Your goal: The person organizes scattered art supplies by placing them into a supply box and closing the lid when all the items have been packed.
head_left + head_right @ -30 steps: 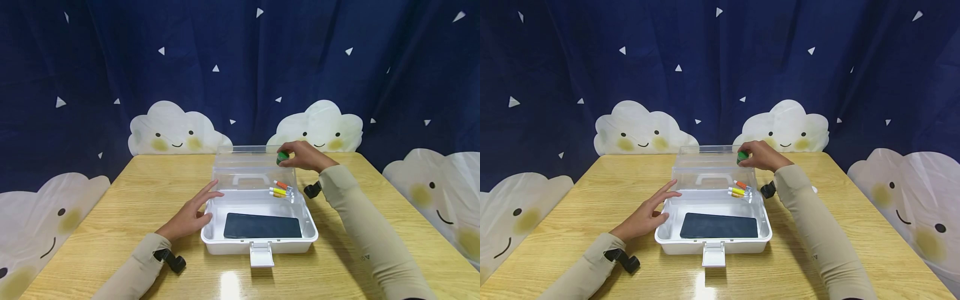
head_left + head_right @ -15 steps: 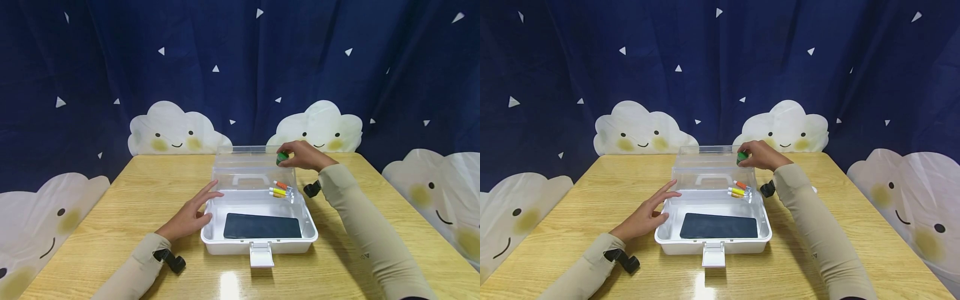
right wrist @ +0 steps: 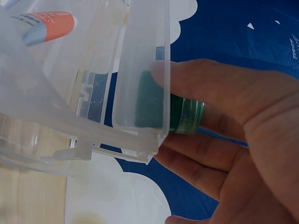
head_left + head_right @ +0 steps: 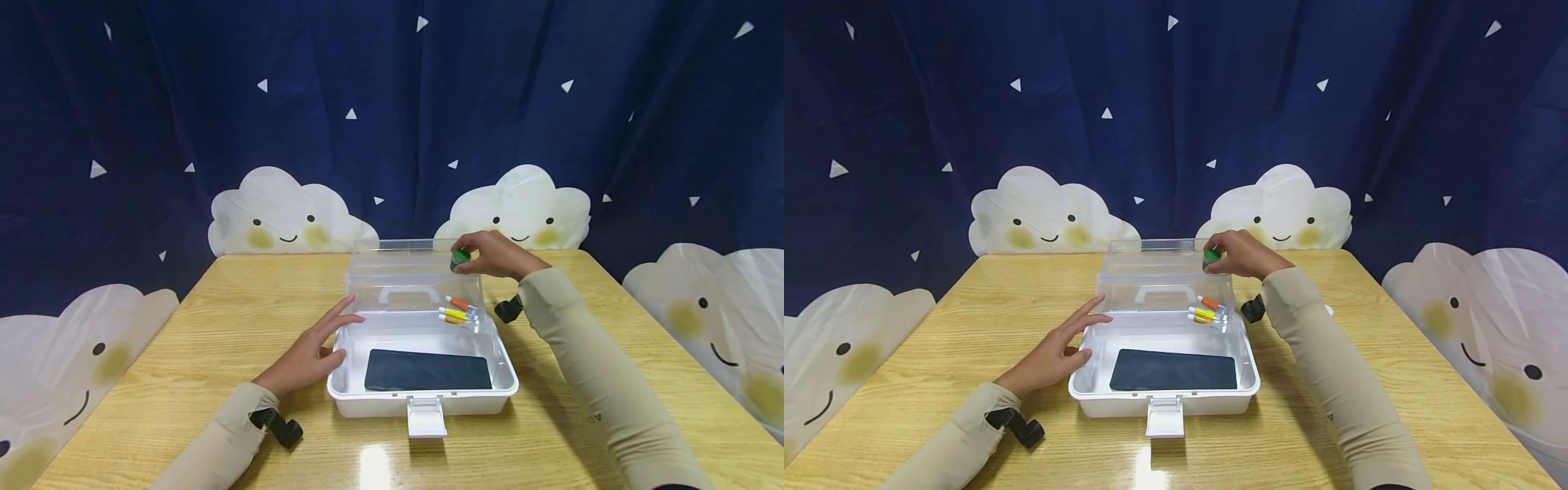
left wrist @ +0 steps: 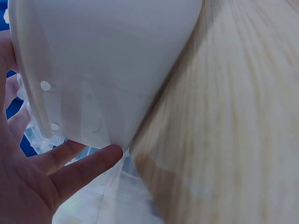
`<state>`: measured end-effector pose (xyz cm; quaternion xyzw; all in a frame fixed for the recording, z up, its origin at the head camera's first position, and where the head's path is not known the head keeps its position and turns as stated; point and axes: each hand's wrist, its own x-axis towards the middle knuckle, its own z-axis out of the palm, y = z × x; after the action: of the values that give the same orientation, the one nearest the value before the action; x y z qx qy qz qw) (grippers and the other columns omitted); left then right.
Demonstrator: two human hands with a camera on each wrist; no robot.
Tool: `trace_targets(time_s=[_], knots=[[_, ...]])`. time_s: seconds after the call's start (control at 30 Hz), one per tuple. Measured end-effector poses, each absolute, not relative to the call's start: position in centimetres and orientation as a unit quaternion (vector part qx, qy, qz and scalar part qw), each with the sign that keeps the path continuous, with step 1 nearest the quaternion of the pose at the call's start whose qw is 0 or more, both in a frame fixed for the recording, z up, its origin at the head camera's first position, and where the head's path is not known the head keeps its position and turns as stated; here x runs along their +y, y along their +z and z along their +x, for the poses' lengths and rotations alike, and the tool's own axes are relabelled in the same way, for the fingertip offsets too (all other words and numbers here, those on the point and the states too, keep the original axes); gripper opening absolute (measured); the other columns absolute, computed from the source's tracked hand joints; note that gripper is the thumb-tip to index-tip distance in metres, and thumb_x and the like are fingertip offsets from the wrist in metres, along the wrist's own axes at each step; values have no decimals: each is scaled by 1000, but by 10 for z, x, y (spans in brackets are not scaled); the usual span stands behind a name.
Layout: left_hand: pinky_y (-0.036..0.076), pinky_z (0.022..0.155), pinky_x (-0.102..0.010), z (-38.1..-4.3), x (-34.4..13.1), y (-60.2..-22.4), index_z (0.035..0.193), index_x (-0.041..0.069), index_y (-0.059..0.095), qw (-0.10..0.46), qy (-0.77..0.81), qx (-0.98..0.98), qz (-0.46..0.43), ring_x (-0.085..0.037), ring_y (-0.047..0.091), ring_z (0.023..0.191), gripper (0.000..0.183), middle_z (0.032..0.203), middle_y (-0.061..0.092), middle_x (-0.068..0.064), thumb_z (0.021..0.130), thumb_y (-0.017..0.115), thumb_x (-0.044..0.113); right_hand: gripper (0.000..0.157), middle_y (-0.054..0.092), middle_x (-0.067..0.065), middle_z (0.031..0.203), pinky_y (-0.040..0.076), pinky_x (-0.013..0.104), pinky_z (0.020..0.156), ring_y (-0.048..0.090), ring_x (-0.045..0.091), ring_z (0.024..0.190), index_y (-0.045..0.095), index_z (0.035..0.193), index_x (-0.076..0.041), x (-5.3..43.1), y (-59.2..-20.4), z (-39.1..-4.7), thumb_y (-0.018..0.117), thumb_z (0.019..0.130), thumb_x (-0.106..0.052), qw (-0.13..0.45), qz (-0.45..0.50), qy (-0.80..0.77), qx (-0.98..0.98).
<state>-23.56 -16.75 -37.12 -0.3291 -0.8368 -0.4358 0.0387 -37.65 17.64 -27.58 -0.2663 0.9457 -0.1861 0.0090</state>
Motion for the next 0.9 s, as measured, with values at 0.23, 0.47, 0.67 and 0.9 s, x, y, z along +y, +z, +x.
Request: trace_targets(time_s=[0.23, 0.47, 0.67, 0.9], knots=[[49, 79, -43, -235, -167, -372, 132, 16, 43, 41, -433, -838, -329, -33, 19, 133, 54, 151, 11, -4, 82, 53, -3, 45, 65, 6, 102, 48, 37, 79, 58, 20, 91, 60, 114, -9, 176, -275, -374, 71, 76, -30, 9, -264, -186, 947], [48, 80, -42, -237, -168, -373, 132, 19, 43, 40, -435, -839, -325, -30, 19, 134, 55, 151, 10, -2, 82, 53, -2, 43, 65, 4, 101, 47, 37, 80, 58, 20, 90, 61, 112, -10, 175, -274, -375, 71, 75, -30, 11, -261, -189, 947], [52, 64, -29, -239, -169, -375, 132, 15, 43, 41, -446, -825, -344, -31, 26, 131, 55, 151, 10, -1, 81, 52, -4, 42, 65, 5, 103, 46, 40, 83, 57, 21, 96, 61, 112, -11, 175, -275, -375, 71, 75, -28, 15, -257, -192, 947], [51, 56, -26, -239, -169, -374, 132, 13, 43, 44, -448, -821, -351, -28, 30, 128, 55, 151, 10, 0, 81, 53, -6, 41, 65, 5, 104, 45, 42, 85, 56, 22, 99, 61, 112, -12, 174, -275, -376, 71, 75, -28, 19, -248, -190, 950]])
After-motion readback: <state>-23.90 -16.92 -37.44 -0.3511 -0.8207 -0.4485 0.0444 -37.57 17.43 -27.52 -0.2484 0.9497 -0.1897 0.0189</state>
